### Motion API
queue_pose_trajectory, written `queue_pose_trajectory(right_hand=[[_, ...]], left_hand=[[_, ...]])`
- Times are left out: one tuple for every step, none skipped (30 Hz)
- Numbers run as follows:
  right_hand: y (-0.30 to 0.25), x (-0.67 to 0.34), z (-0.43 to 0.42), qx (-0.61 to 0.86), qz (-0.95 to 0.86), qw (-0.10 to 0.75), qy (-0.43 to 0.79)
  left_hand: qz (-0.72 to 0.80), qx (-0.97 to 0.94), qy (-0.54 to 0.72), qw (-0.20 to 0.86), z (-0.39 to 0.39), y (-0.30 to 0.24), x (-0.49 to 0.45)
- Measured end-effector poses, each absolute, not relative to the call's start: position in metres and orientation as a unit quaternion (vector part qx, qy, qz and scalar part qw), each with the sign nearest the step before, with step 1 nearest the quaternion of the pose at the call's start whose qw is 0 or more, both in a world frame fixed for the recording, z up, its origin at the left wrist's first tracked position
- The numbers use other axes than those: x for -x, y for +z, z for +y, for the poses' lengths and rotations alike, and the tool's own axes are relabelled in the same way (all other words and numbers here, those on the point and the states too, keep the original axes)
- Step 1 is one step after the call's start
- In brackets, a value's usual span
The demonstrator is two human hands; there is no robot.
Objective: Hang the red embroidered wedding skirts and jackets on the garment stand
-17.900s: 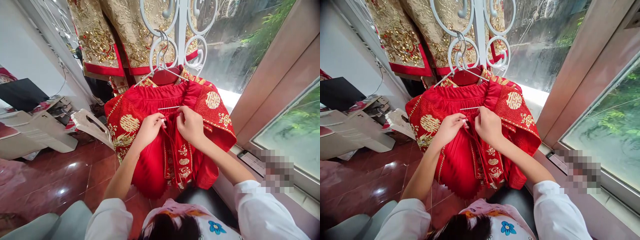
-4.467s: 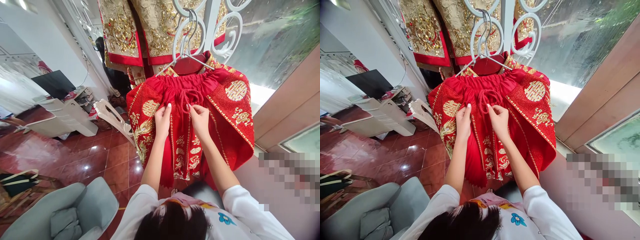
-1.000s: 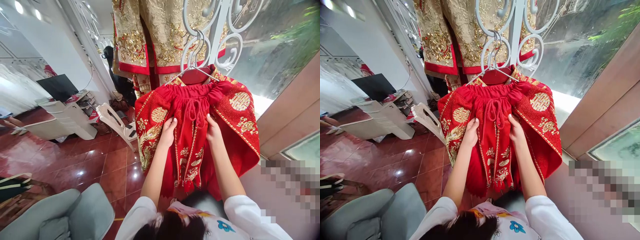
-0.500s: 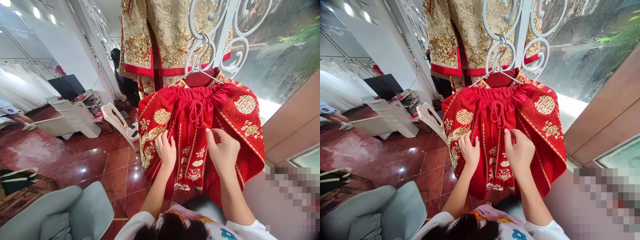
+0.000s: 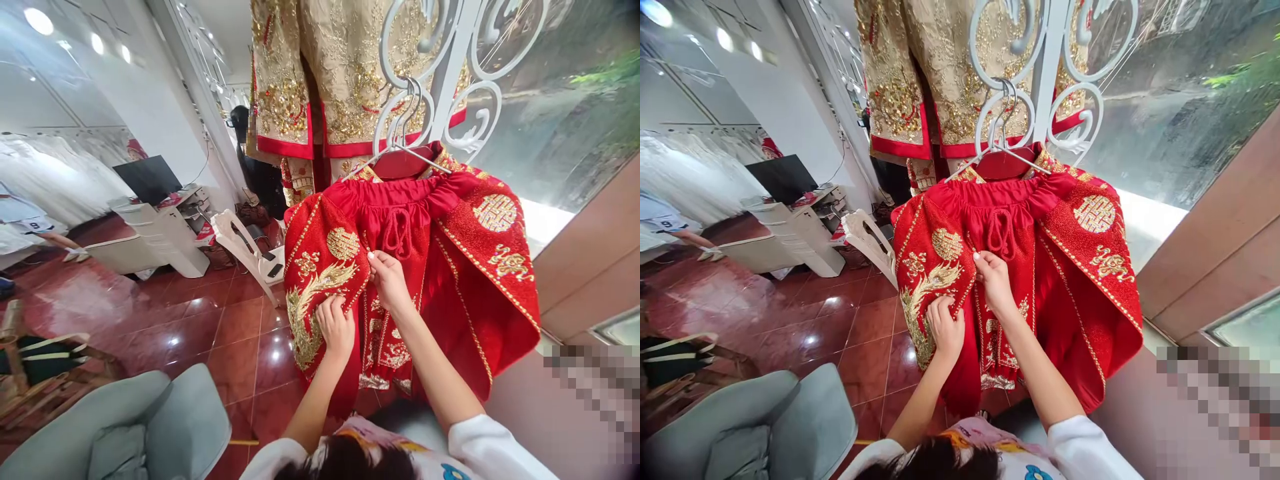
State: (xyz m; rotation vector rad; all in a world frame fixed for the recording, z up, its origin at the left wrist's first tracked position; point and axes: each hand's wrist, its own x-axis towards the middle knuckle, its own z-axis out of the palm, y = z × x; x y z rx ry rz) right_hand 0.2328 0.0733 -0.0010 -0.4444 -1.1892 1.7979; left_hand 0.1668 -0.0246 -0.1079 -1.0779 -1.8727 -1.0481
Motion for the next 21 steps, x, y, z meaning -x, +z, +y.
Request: queue_pose_trajectory(right_hand=[[-0.001,-0.232,0.072,0.196,-0.489,0.469,0.709],[0.0,-0.23,0.071,0.21,-0.504,0.489,0.68],[0.003,-0.229,0.068,0.219,-0.524,0.512,0.644],[0.007,-0.227,0.066,0.225,-0.545,0.535,0.605],[0.011,-0.224,0.065,0.227,-0.565,0.552,0.569],[0.014,-0.222,0.065,0.224,-0.58,0.562,0.546],[0.016,-0.219,0.066,0.217,-0.585,0.564,0.541],[0.017,-0.216,0.069,0.207,-0.578,0.559,0.557],[0.016,-0.213,0.073,0.195,-0.564,0.546,0.589],[0.015,-0.211,0.078,0.184,-0.544,0.529,0.625],[0.013,-0.21,0.082,0.176,-0.527,0.513,0.654],[0.011,-0.21,0.086,0.176,-0.52,0.501,0.669],[0.009,-0.212,0.088,0.184,-0.53,0.492,0.666],[0.009,-0.217,0.089,0.199,-0.561,0.482,0.643],[0.009,-0.224,0.088,0.22,-0.608,0.468,0.603],[0.01,-0.233,0.084,0.242,-0.665,0.444,0.55],[0.012,-0.246,0.08,0.262,-0.719,0.413,0.494],[0.013,-0.26,0.074,0.281,-0.759,0.387,0.442],[0.013,-0.275,0.068,0.301,-0.779,0.377,0.4],[0.012,-0.29,0.064,0.329,-0.777,0.393,0.366],[0.008,-0.305,0.061,0.363,-0.758,0.434,0.325]], left_hand=[[-0.735,0.432,-0.387,0.351,-0.029,-0.116,-0.164],[-0.74,0.441,-0.372,0.345,-0.034,-0.122,-0.162],[-0.743,0.445,-0.36,0.347,-0.039,-0.126,-0.161],[-0.743,0.447,-0.35,0.355,-0.044,-0.129,-0.161],[-0.743,0.447,-0.342,0.363,-0.048,-0.13,-0.161],[-0.742,0.447,-0.337,0.37,-0.051,-0.131,-0.16],[-0.74,0.448,-0.334,0.374,-0.052,-0.132,-0.159],[-0.738,0.449,-0.334,0.377,-0.052,-0.134,-0.157],[-0.735,0.451,-0.335,0.379,-0.051,-0.136,-0.154],[-0.734,0.452,-0.336,0.38,-0.049,-0.14,-0.15],[-0.734,0.454,-0.333,0.38,-0.047,-0.144,-0.145],[-0.736,0.457,-0.326,0.378,-0.045,-0.148,-0.14],[-0.74,0.459,-0.317,0.375,-0.043,-0.152,-0.135],[-0.746,0.458,-0.308,0.372,-0.041,-0.155,-0.13],[-0.754,0.453,-0.301,0.368,-0.04,-0.157,-0.126],[-0.763,0.445,-0.298,0.362,-0.039,-0.158,-0.123],[-0.772,0.438,-0.299,0.35,-0.039,-0.157,-0.122],[-0.781,0.431,-0.306,0.334,-0.04,-0.156,-0.123],[-0.786,0.426,-0.319,0.315,-0.042,-0.153,-0.126],[-0.785,0.426,-0.336,0.297,-0.043,-0.15,-0.131],[-0.779,0.43,-0.358,0.284,-0.045,-0.147,-0.137]])
